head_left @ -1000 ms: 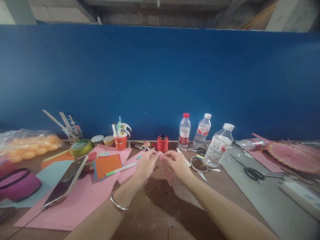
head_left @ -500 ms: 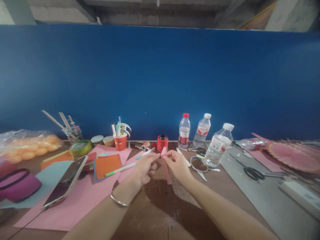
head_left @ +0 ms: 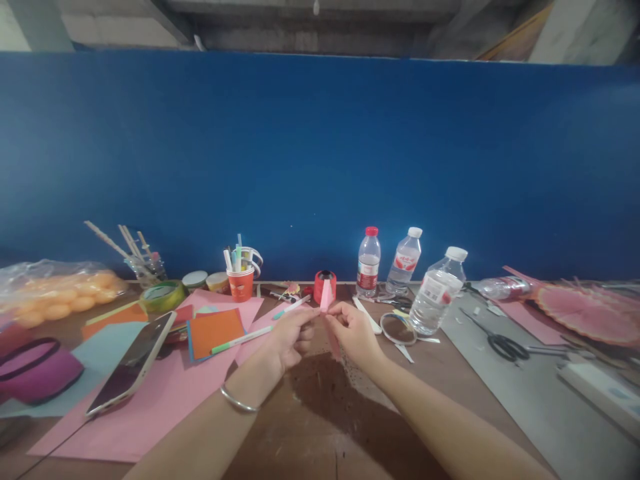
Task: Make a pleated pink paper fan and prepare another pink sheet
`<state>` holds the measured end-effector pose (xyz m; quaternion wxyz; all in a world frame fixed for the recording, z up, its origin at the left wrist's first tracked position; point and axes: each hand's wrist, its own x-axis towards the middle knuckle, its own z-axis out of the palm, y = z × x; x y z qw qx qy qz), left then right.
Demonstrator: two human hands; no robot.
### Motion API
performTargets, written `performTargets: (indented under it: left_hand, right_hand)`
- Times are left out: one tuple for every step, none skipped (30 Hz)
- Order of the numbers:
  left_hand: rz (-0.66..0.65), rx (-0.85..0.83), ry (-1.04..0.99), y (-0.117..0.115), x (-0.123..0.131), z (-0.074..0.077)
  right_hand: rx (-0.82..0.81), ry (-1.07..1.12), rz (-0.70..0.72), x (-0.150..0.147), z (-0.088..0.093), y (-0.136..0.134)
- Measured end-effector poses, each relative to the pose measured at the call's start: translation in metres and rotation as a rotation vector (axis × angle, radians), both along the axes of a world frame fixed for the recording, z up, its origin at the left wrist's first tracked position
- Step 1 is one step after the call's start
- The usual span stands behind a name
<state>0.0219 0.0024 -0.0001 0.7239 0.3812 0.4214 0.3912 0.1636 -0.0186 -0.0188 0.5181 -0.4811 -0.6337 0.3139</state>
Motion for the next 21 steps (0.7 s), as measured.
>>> performTargets:
  left_hand:
    - [0.007,0.016,0.009,-0.0003,-0.0001,0.0010]
    - [0.014,0.037,0.018,-0.0005,-0.0003,0.0016]
    - [0.021,0.060,0.027,-0.0007,-0.0006,0.0019]
    - [0.031,0.085,0.037,-0.0007,-0.0009,0.0017]
    - [0.044,0.111,0.049,-0.0005,-0.0012,0.0011]
    - [0.060,0.136,0.063,-0.0002,-0.0013,0.0003]
    - [0.079,0.161,0.078,0.0002,-0.0014,-0.0007]
    - [0.097,0.183,0.096,0.0007,-0.0014,-0.0017]
    - [0.114,0.206,0.112,0.0012,-0.0013,-0.0026]
    - [0.127,0.227,0.126,0.0016,-0.0011,-0.0033]
    - [0.136,0.245,0.139,0.0018,-0.0009,-0.0037]
    - [0.141,0.260,0.149,0.0018,-0.0008,-0.0039]
    - [0.144,0.271,0.159,0.0016,-0.0007,-0.0038]
    - [0.145,0.278,0.167,0.0012,-0.0007,-0.0036]
    - [0.145,0.282,0.176,0.0006,-0.0007,-0.0032]
    - [0.141,0.283,0.184,-0.0001,-0.0008,-0.0026]
    - [0.135,0.282,0.192,-0.0007,-0.0010,-0.0017]
    - [0.127,0.280,0.199,-0.0014,-0.0012,-0.0006]
    - [0.119,0.278,0.206,-0.0019,-0.0014,0.0007]
    - [0.108,0.276,0.211,-0.0023,-0.0016,0.0022]
    - [0.096,0.273,0.216,-0.0026,-0.0019,0.0038]
  right_hand:
    - [-0.002,-0.019,-0.007,0.0005,-0.0003,0.0004]
    - [-0.003,-0.046,-0.015,0.0011,-0.0003,0.0008]
    - [-0.003,-0.077,-0.026,0.0019,-0.0001,0.0010]
    - [0.000,-0.107,-0.034,0.0028,0.0004,0.0010]
    - [0.008,-0.135,-0.039,0.0037,0.0011,0.0008]
    - [0.020,-0.160,-0.038,0.0044,0.0019,0.0004]
    - [0.035,-0.181,-0.034,0.0050,0.0028,-0.0002]
    - [0.051,-0.201,-0.029,0.0054,0.0037,-0.0009]
    - [0.067,-0.220,-0.025,0.0056,0.0044,-0.0017]
    - [0.080,-0.236,-0.020,0.0057,0.0052,-0.0024]
    - [0.088,-0.244,-0.016,0.0057,0.0058,-0.0030]
    - [0.089,-0.244,-0.010,0.0057,0.0065,-0.0034]
    - [0.087,-0.236,-0.004,0.0058,0.0072,-0.0035]
    - [0.083,-0.223,0.003,0.0060,0.0078,-0.0033]
    - [0.079,-0.208,0.007,0.0064,0.0084,-0.0028]
    - [0.073,-0.193,0.006,0.0070,0.0089,-0.0020]
    - [0.065,-0.176,0.001,0.0076,0.0093,-0.0009]
    - [0.048,-0.148,-0.001,0.0084,0.0094,0.0005]
    - [0.020,-0.110,0.002,0.0091,0.0093,0.0021]
    - [-0.014,-0.067,0.010,0.0098,0.0090,0.0039]
    - [-0.051,-0.024,0.025,0.0103,0.0084,0.0057]
